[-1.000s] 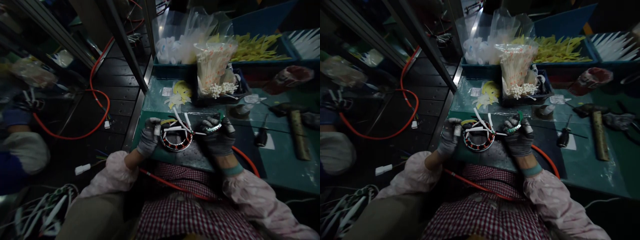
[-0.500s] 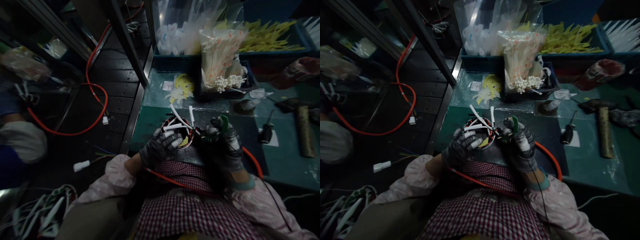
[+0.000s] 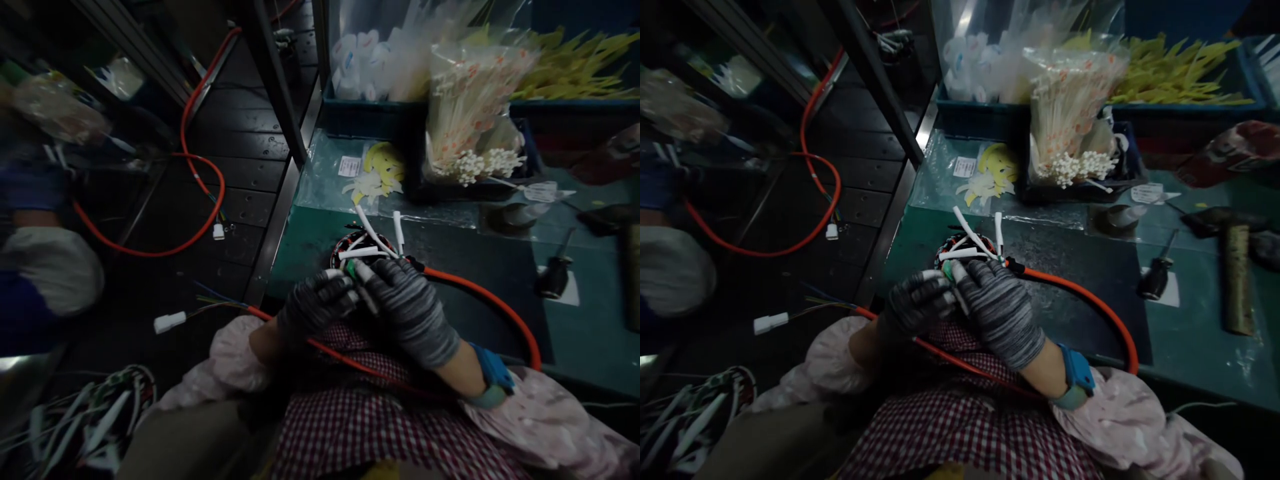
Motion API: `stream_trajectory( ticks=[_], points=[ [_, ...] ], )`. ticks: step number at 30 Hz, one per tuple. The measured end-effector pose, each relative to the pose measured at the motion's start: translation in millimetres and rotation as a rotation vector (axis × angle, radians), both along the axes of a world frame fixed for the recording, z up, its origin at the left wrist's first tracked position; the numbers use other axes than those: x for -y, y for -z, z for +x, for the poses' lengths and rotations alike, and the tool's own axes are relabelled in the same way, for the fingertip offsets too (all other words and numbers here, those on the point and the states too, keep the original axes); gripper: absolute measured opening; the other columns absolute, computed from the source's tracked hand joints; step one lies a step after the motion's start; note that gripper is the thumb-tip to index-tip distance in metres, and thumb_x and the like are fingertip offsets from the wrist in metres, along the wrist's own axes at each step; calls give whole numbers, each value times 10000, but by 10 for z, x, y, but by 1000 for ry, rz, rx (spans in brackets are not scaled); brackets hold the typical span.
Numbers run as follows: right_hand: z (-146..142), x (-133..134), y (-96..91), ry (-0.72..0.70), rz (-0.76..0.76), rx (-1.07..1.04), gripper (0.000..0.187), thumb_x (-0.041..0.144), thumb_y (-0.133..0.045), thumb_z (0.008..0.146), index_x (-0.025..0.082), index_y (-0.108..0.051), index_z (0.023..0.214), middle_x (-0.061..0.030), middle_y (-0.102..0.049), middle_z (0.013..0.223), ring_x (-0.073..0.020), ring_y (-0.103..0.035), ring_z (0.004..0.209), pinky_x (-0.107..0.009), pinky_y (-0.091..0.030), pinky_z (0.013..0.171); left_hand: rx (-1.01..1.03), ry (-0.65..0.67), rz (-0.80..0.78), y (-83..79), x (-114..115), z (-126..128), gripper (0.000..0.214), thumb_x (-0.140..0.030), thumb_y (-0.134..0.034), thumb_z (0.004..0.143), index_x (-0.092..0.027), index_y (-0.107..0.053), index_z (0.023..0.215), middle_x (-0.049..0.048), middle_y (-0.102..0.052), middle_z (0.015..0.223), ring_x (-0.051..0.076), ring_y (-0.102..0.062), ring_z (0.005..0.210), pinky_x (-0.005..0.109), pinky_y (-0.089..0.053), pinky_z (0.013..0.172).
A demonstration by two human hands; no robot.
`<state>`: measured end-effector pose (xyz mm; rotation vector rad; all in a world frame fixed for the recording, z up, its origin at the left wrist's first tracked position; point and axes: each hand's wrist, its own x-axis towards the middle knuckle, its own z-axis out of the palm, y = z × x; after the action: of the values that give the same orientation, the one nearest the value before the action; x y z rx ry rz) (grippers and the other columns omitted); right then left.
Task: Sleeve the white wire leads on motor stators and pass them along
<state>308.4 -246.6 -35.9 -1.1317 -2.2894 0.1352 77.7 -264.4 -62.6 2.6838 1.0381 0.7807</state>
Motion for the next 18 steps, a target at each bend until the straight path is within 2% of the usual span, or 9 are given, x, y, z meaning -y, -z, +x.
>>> stream_trajectory(
  ticks=[2, 3, 5, 7, 9, 10, 12, 15, 18],
  points=[
    [-29, -15, 1, 3, 23, 94, 323, 165, -611, 1038, 186, -794, 1303, -165, -833, 1154, -335, -747, 1000, -455, -634, 819, 190, 74, -166, -132, -123, -136, 219, -336, -586, 1104, -267, -786, 1164, 41, -849, 1081, 194, -809, 1046, 348, -675, 979],
    [-35, -21, -6, -6, 28, 119, 298, 178, -625, 1039, 182, -805, 1276, -165, -834, 1149, -334, -744, 997, -457, -631, 821, 305, 31, -256, -212, -200, -173, 278, -381, -541, 1122, -247, -785, 1112, 50, -848, 1036, 194, -815, 991, 334, -679, 932],
    [-35, -40, -37, -33, 22, 139, 262, 219, -647, 1049, 185, -820, 1243, -160, -834, 1171, -331, -741, 1025, -460, -631, 852, 456, -182, -449, -361, -390, -172, 346, -479, -546, 1108, -212, -766, 1109, 71, -841, 1022, 212, -811, 947, 339, -675, 885],
    [-29, -67, -77, -55, 24, 133, 257, 238, -654, 1059, 177, -824, 1241, -159, -829, 1214, -327, -738, 1079, -454, -630, 896, 436, -333, -597, -466, -617, -95, 489, -576, -702, 998, -179, -727, 1283, 107, -826, 1181, 268, -796, 1074, 398, -663, 966],
    [-22, -85, -102, -67, 48, 106, 252, 224, -656, 1059, 156, -831, 1227, -157, -831, 1202, -315, -738, 1090, -434, -625, 920, 271, -243, -743, -512, -842, 8, 774, -620, -835, 859, -161, -658, 1457, 147, -770, 1380, 344, -741, 1265, 470, -618, 1095],
    [-19, -83, -104, -69, 62, 87, 243, 214, -658, 1056, 148, -838, 1206, -153, -836, 1171, -306, -740, 1073, -422, -623, 916, 188, -141, -809, -517, -934, 50, 822, -626, -841, 843, -164, -643, 1494, 150, -756, 1421, 362, -723, 1306, 487, -598, 1130],
    [-13, -46, -89, -63, 86, 44, 221, 194, -661, 1049, 151, -850, 1155, -138, -842, 1101, -289, -740, 1026, -401, -617, 898, 73, 18, -868, -500, -1046, 95, 765, -609, -778, 897, -182, -644, 1518, 133, -766, 1419, 366, -728, 1308, 490, -584, 1149],
    [-6, 91, -42, -35, 97, -15, 216, 151, -669, 1032, 162, -854, 1143, -121, -847, 1071, -266, -737, 984, -379, -606, 881, 51, 53, -809, -448, -1011, 61, 745, -531, -694, 970, -180, -560, 1613, 136, -753, 1455, 367, -742, 1305, 490, -592, 1140],
    [-2, 268, -9, 4, 96, -23, 243, 116, -689, 1010, 171, -853, 1182, -106, -851, 1027, -244, -730, 923, -357, -592, 831, 119, 98, -728, -386, -827, -5, 759, -511, -705, 995, -185, -519, 1654, 163, -673, 1573, 393, -684, 1412, 521, -572, 1196]
  ],
)
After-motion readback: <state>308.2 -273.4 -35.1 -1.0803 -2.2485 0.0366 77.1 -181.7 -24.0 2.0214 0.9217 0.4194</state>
